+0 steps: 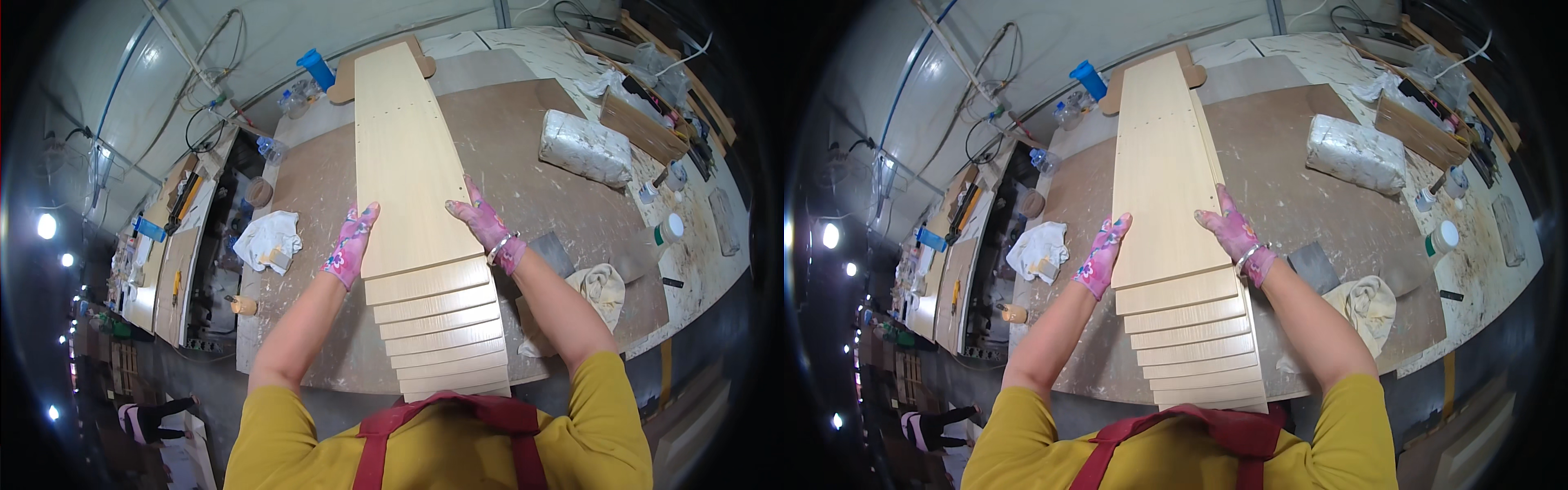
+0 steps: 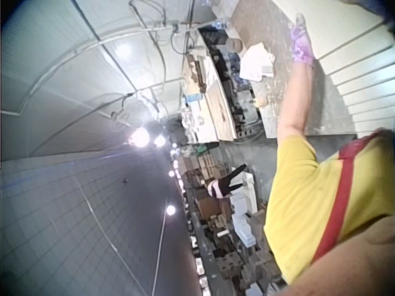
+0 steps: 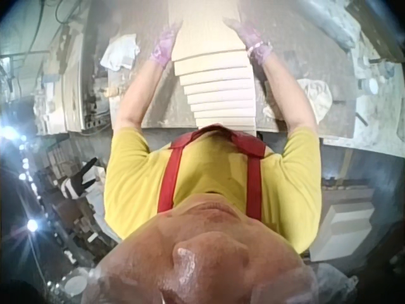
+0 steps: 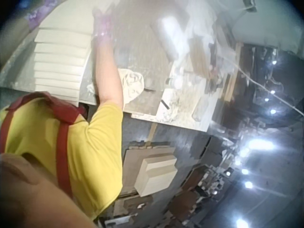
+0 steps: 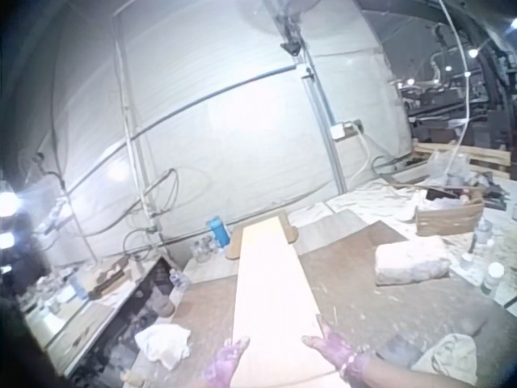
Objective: The person stacks several light-colored wooden boards on a workbench. They then use a sanding block to smooth the edges of the stacked boards and wipe the surfaces with a cloth. The person repeats the sanding and wiping process on the stack of boards.
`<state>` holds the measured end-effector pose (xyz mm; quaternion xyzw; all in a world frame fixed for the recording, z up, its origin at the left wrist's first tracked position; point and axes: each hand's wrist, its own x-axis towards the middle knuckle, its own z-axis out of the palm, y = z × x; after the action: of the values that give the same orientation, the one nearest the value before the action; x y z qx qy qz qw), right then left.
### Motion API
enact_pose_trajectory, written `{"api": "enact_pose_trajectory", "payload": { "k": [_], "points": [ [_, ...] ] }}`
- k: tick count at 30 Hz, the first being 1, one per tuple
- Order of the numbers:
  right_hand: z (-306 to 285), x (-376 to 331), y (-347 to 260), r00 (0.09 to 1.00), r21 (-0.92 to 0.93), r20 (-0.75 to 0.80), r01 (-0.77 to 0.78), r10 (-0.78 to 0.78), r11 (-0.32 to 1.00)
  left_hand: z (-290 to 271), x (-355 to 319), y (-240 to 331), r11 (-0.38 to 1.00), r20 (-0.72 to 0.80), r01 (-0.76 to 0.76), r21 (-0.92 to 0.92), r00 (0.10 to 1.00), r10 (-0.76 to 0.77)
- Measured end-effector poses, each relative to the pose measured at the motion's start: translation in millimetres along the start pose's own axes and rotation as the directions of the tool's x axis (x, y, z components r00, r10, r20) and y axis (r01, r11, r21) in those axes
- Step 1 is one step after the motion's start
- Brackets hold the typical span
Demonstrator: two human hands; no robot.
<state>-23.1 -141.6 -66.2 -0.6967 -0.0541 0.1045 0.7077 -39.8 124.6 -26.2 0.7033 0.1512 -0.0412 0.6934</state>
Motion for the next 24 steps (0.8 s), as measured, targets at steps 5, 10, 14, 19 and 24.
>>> {"api": "enact_pose_trajectory", "payload": {
  "k": [5, 10, 14, 19, 24],
  "points": [
    [5, -16, -3, 0.998, -0.116, 0.003, 0.066, -0.066, 0.991, -19, -5, -16, 0.994, 0.069, -0.093, 0.064, 0.994, 0.089],
    [1, -62, -30, 1.0, -0.065, 0.003, 0.009, -0.009, 0.998, 9, -62, 1, 0.989, 0.158, -0.094, -0.11, 0.981, 0.111],
    [4, -106, -5, 0.999, 0.026, -0.025, 0.021, -0.021, 0.999, 16, -115, 5, 0.999, 0.115, -0.046, -0.02, 0.992, 0.048],
    [10, -179, 3, 1.0, 0.167, -0.016, -0.002, 0.005, 0.986, 7, -172, -17, 0.999, 0.091, 0.027, -0.027, 0.996, -0.025],
    [12, -205, -20, 0.993, 0.347, -0.031, -0.095, 0.113, 0.933, 5, -197, -33, 0.998, 0.076, 0.049, -0.048, 0.996, -0.046]
  ]
}}
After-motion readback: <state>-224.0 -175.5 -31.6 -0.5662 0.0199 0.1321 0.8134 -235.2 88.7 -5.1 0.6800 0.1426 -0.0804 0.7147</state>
